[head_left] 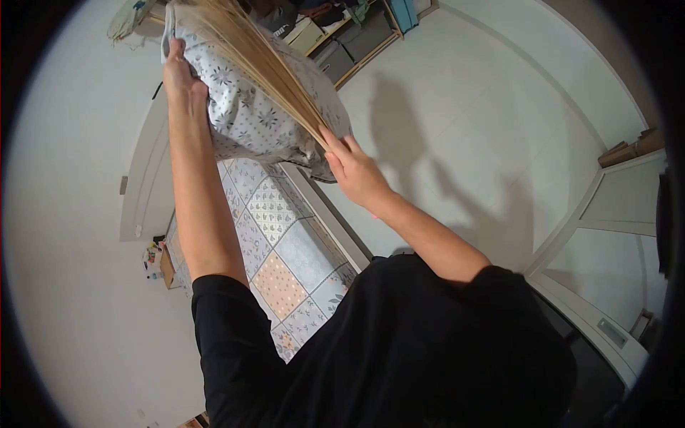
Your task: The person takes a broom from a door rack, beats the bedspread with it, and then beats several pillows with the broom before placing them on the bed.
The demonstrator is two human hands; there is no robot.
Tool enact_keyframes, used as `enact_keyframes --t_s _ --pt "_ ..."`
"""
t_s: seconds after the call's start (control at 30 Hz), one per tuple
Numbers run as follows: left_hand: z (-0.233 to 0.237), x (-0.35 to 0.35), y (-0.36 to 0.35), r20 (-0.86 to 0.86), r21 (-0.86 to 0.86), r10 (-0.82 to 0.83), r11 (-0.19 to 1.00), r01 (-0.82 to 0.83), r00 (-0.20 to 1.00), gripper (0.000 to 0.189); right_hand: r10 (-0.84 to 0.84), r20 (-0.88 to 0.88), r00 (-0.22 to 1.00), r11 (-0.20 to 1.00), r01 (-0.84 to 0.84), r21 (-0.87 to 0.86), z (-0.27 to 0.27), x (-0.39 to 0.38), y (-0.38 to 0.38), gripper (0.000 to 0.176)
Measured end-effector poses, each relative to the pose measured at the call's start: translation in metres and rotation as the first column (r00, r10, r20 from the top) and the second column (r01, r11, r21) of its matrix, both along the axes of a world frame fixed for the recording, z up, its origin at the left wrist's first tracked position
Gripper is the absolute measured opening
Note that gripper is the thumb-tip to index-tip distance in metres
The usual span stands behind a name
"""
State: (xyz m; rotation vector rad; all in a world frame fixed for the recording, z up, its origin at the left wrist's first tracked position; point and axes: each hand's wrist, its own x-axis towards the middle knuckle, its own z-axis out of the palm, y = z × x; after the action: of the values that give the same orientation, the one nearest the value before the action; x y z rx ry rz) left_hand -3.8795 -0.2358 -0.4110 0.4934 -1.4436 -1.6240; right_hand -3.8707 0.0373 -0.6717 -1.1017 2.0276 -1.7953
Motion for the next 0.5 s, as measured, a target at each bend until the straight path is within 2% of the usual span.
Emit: enact_keyframes --t_s 0.03,0.13,0.2,0.23,0.3,0.37,0.4,0.43,0.47,0.5 --pt "0.006 0.001 0.006 -0.051 -0.013 -0.041 0.999 0.040 0.998 0.043 0.039 -0.027 0.999 0.990 -0.035 0.139 -0.012 0.005 -0.011 0.053" --pt "0.011 -0.008 0.012 -0.086 -0.052 -0.119 0.992 0.114 0.989 0.041 0.067 0.328 0.942 0.833 -0.234 0.502 -0.167 -0.040 0.013 0.050" --pt "0.013 -0.013 -0.005 -0.110 -0.128 -0.078 0.990 0.064 0.991 0.041 0.030 0.241 0.970 0.827 -0.159 0.539 -0.210 -0.057 0.047 0.047" --pt "0.018 -0.015 0.001 -0.060 -0.142 -0.009 0.990 0.001 0.998 0.043 0.045 0.242 0.969 0.822 -0.173 0.542 -0.189 -0.059 0.041 0.047" --pt "0.015 -0.007 0.015 0.014 -0.116 0.099 0.989 -0.096 0.995 0.045 -0.158 0.246 0.956 0.966 0.098 0.240 -0.091 -0.049 0.039 0.044" --pt "0.013 -0.009 0.009 0.082 -0.176 0.219 0.963 -0.203 0.972 0.041 -0.082 0.124 0.989 0.995 0.088 -0.042 -0.006 -0.038 0.022 0.045" --pt "0.008 -0.006 -0.001 0.085 -0.163 0.228 0.964 -0.212 0.970 0.041 -0.051 -0.003 0.999 0.998 0.051 -0.047 0.031 -0.024 0.014 0.045" --pt "0.005 -0.005 -0.009 0.040 -0.163 0.166 0.974 -0.158 0.985 0.040 -0.026 -0.130 0.991 0.998 0.019 -0.058 0.055 -0.018 0.007 0.045" --pt "0.009 -0.009 -0.011 -0.011 -0.174 0.094 0.980 -0.095 0.995 0.040 -0.034 -0.137 0.990 0.998 0.025 -0.061 0.051 -0.016 0.003 0.045" --pt "0.012 -0.012 0.007 0.004 -0.147 0.131 0.981 -0.129 0.991 0.040 -0.025 -0.112 0.993 1.000 0.026 0.008 0.032 -0.010 0.000 0.044"
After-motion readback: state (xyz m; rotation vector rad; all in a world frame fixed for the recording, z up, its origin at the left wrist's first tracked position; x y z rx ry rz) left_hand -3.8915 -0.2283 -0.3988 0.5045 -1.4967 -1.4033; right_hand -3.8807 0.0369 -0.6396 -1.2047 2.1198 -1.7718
